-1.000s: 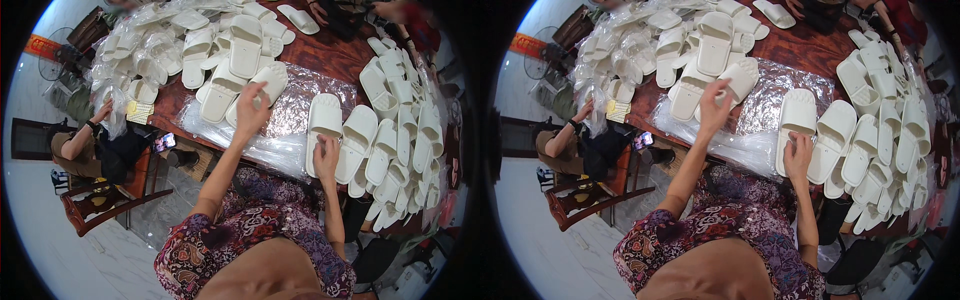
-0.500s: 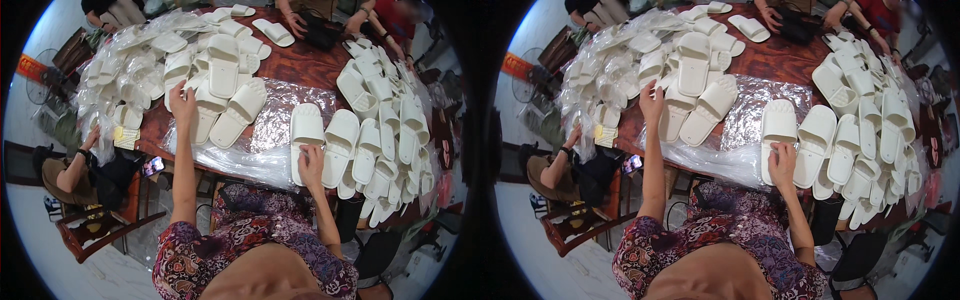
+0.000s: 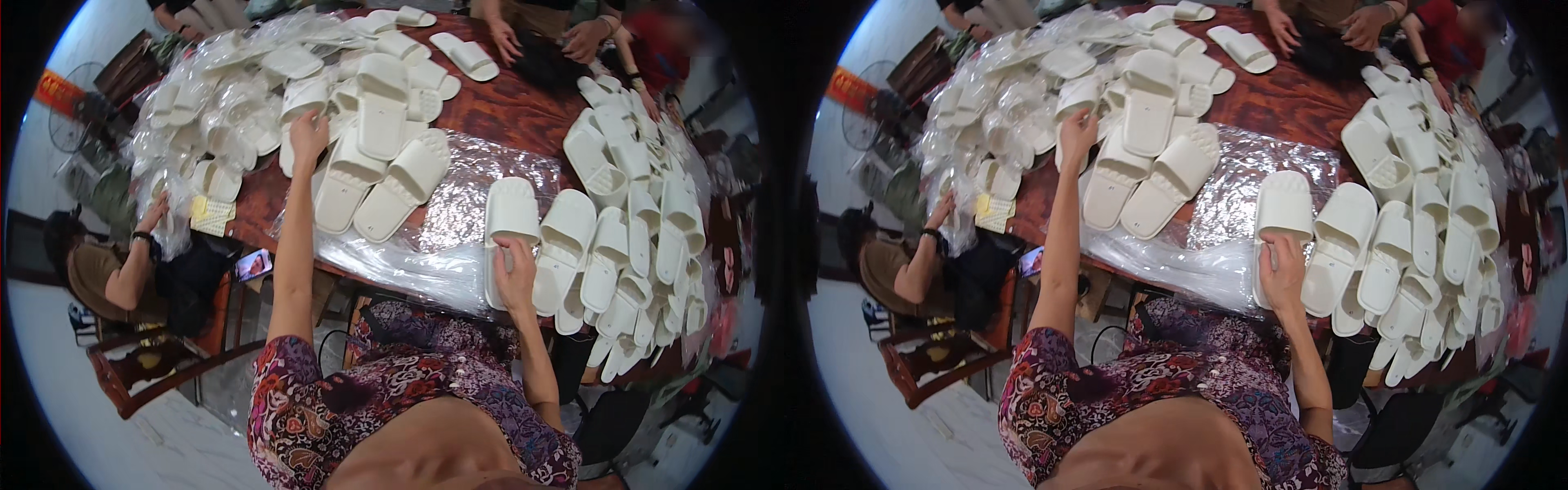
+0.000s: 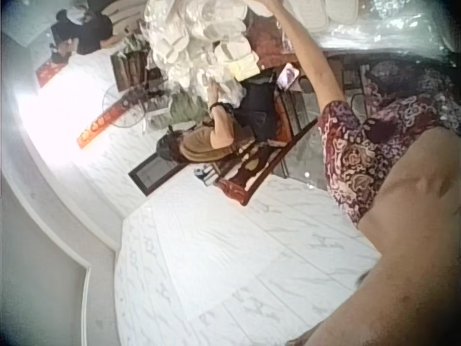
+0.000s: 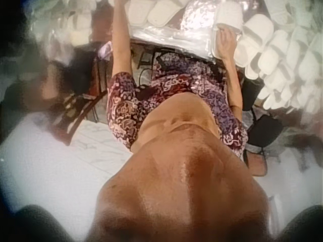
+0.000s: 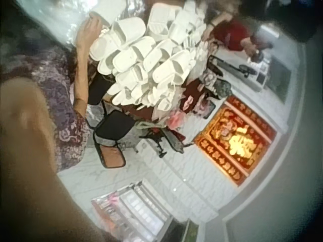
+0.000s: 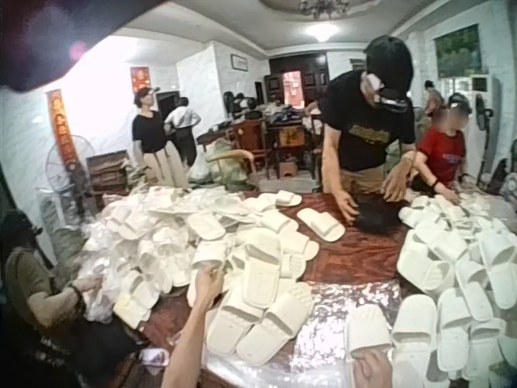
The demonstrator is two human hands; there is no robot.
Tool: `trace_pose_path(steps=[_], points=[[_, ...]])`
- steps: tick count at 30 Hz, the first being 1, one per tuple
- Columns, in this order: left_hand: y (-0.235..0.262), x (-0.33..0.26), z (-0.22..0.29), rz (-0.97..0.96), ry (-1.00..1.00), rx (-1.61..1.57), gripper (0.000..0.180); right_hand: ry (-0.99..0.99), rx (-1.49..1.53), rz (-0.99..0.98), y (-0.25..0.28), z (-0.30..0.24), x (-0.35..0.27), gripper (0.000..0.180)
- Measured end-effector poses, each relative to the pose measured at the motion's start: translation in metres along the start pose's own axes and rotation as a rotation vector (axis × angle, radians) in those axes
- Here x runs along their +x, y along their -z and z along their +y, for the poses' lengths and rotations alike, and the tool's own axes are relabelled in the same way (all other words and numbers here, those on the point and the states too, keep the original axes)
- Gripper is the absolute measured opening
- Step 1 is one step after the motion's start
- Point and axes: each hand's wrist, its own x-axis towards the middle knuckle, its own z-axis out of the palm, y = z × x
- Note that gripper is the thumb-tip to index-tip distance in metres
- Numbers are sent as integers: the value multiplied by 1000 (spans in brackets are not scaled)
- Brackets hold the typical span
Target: The person pairs slippers by aligning them together, threads plastic fasteners through them by hand to connect each pair, and places them on the table.
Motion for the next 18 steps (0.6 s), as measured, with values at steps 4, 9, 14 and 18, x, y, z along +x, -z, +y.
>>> trace_pose_path(steps=[4,9,14,18], points=[[2,0,1,-11,9,-33,43,73,38,-61,-12,-17,38,14],[17,5,14,-75,58,-130,36,213,92,-138,-37,-37,99,15],[24,3,31,-83,30,-81,40,332,47,-171,-66,-49,145,21],[23,0,41,-45,46,-109,39,362,-5,-211,-93,-47,177,30]])
